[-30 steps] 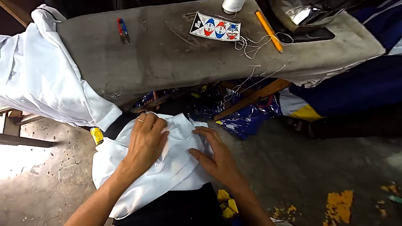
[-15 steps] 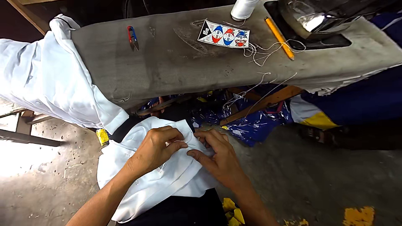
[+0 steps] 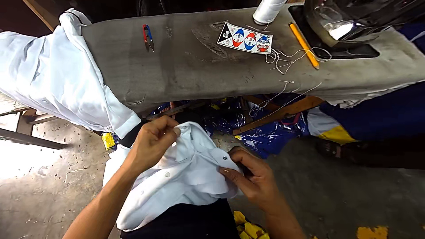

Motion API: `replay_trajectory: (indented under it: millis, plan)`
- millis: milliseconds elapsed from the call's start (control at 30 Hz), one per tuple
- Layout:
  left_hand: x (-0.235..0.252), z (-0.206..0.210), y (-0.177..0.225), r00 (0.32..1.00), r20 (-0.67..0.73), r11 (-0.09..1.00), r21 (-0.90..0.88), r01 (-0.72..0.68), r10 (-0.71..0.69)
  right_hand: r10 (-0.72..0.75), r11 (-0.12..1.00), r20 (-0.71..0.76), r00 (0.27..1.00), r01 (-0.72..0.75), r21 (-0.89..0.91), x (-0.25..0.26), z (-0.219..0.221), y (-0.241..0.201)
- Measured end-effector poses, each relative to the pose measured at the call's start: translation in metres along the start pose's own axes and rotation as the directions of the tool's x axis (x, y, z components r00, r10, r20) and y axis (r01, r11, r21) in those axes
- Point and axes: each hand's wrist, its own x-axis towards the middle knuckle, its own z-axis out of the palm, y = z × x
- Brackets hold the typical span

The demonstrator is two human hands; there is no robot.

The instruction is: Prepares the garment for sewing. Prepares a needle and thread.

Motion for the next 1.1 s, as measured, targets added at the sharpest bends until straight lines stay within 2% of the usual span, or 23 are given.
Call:
replay_trajectory:
  millis: [100, 167, 233, 333, 367, 433, 533, 700, 767, 833, 900, 967, 1000, 1100]
  plan:
    - [0.005, 0.001, 0.005, 0.994, 0.106, 0.998, -0.054, 0.026, -0.020, 0.096, 0.985, 0.012, 0.995, -0.093, -0.148, 0.001, -0.013, -0.005]
    - [0.011, 0.010, 0.006, 0.987, 0.163, 0.998, -0.062, 0.017, -0.007, 0.029, 0.952, -0.024, 0.999, -0.035, -0.305, 0.011, -0.010, -0.020]
    - [0.015, 0.020, 0.006, 0.986, 0.168, 0.997, -0.068, 0.023, -0.011, -0.044, 0.910, 0.028, 0.999, 0.052, -0.412, 0.019, 0.006, -0.033]
    - [0.014, 0.025, 0.002, 0.994, 0.107, 0.995, -0.095, 0.028, -0.018, -0.057, 0.840, 0.092, 0.994, 0.098, -0.534, 0.029, 0.034, -0.019]
    - [0.011, 0.025, -0.001, 0.997, 0.079, 0.998, -0.066, 0.015, -0.009, -0.066, 0.834, 0.064, 0.996, 0.091, -0.544, 0.030, 0.040, -0.010]
    - [-0.004, 0.022, -0.009, 0.999, 0.039, 0.990, 0.138, -0.032, 0.027, -0.077, 0.840, 0.015, 0.997, 0.073, -0.538, 0.030, 0.046, 0.000]
    - [-0.027, 0.022, -0.017, 0.996, 0.075, 0.906, 0.417, -0.070, 0.043, -0.086, 0.845, 0.013, 0.996, 0.080, -0.528, 0.029, 0.049, -0.001]
    - [-0.035, 0.030, -0.012, 0.980, 0.096, 0.817, 0.541, -0.199, 0.175, -0.089, 0.807, 0.081, 0.993, 0.119, -0.578, 0.031, 0.049, -0.012]
    - [-0.034, 0.029, -0.011, 0.978, 0.101, 0.809, 0.549, -0.210, 0.185, -0.066, 0.802, 0.107, 0.992, 0.116, -0.586, 0.031, 0.047, -0.019]
    - [-0.030, 0.025, -0.010, 0.990, 0.098, 0.899, 0.416, -0.137, 0.106, -0.041, 0.811, 0.115, 0.993, 0.100, -0.576, 0.032, 0.045, -0.026]
    - [-0.025, 0.020, -0.011, 0.990, 0.127, 0.993, 0.112, 0.041, -0.055, -0.037, 0.829, 0.105, 0.994, 0.089, -0.552, 0.032, 0.045, -0.031]
    - [-0.020, 0.016, -0.017, 0.957, 0.229, 0.961, -0.170, 0.220, -0.179, -0.072, 0.855, 0.076, 0.995, 0.101, -0.508, 0.031, 0.047, -0.029]
    - [-0.017, 0.014, -0.020, 0.934, 0.289, 0.926, -0.248, 0.286, -0.211, -0.094, 0.870, 0.060, 0.994, 0.111, -0.481, 0.030, 0.048, -0.026]
    - [-0.012, 0.011, -0.023, 0.890, 0.386, 0.865, -0.330, 0.379, -0.242, -0.123, 0.920, 0.030, 0.992, 0.126, -0.372, 0.028, 0.049, -0.019]
